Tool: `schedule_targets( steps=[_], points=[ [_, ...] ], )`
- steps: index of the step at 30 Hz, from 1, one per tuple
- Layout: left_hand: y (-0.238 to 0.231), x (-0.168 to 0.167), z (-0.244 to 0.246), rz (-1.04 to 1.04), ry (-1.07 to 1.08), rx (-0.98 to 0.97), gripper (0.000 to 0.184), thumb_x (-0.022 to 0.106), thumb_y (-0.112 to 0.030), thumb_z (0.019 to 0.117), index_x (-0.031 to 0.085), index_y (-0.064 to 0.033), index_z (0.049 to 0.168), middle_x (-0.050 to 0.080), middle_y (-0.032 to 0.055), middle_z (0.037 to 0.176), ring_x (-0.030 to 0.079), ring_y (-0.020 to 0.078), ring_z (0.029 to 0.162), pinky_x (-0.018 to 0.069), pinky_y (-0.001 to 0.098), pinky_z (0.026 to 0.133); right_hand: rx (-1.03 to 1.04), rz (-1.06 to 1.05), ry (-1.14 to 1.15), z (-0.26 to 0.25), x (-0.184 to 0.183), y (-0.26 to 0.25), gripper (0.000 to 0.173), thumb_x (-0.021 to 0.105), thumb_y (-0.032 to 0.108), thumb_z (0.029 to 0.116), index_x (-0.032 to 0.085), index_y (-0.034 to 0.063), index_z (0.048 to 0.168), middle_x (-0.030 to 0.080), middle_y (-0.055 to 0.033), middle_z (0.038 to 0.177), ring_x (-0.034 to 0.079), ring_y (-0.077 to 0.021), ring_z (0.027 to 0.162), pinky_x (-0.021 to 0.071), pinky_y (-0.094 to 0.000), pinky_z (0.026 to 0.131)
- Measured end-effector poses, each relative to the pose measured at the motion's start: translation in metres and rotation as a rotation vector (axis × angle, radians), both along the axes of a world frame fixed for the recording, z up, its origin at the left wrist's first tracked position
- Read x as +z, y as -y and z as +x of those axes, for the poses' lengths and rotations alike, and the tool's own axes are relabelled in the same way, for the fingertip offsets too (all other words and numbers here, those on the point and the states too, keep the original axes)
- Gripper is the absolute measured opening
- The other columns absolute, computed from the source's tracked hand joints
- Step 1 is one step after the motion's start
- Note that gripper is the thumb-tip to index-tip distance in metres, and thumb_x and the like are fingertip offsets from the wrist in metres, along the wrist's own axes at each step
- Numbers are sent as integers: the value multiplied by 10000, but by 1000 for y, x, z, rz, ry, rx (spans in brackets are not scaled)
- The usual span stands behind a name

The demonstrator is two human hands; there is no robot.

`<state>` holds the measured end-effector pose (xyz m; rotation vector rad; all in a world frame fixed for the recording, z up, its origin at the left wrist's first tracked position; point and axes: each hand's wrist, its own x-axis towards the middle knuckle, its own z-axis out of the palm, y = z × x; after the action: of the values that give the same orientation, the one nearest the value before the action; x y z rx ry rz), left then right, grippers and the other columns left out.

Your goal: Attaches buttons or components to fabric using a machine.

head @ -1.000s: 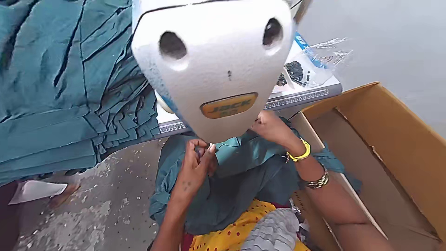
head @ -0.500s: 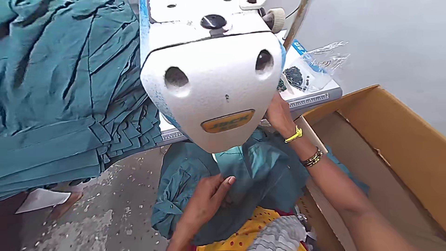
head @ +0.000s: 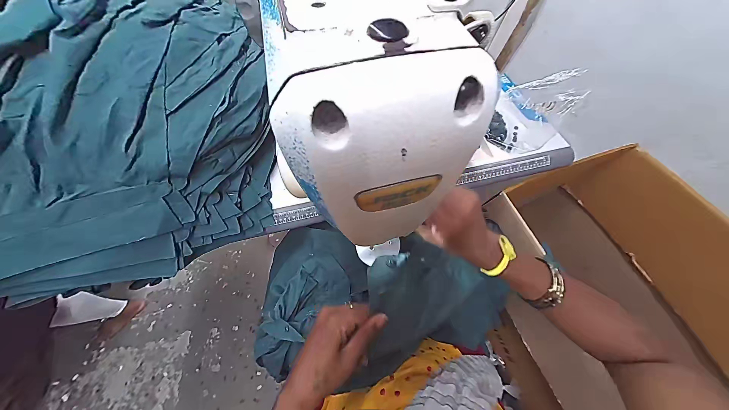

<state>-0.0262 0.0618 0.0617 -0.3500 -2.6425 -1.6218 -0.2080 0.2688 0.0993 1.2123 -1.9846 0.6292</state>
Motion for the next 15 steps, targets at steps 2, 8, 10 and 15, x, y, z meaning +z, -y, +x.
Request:
schedule_targets(
  steps=[2, 8, 10, 15],
  points=[
    [2, -10, 9, 12, -17, -36, 465, 508, -333, 1067, 620, -48, 717, 594, 12, 564, 584, 26, 507, 504, 182, 526, 167, 95, -92, 14, -5, 12, 213, 581, 133, 1005, 670, 83, 819, 667, -68, 699, 665, -205, 686, 522, -322, 618],
    [8, -19, 7, 123, 54, 51, 441, 502, -354, 1064, 584, -98, 715, 559, -62, 561, 565, -16, 477, 512, 154, 476, 161, 0, 260, 11, -8, 21, 171, 702, 175, 888, 712, 67, 755, 701, -53, 743, 683, -142, 773, 531, -273, 700],
    [8, -19, 5, 159, 86, 69, 430, 511, -349, 1058, 591, -101, 715, 558, -70, 555, 563, -18, 467, 513, 162, 464, 142, -131, 707, 13, -11, 17, 208, 768, 211, 860, 651, 39, 853, 637, 3, 759, 607, -20, 728, 501, -185, 680],
    [5, -19, -5, 195, 157, 49, 403, 514, -330, 1052, 603, -108, 729, 548, -92, 531, 554, -24, 451, 501, 162, 457, 90, -152, 1177, 18, -6, 29, 294, 824, 189, 824, 562, 64, 873, 518, 65, 719, 481, 32, 653, 414, -146, 628]
  ],
)
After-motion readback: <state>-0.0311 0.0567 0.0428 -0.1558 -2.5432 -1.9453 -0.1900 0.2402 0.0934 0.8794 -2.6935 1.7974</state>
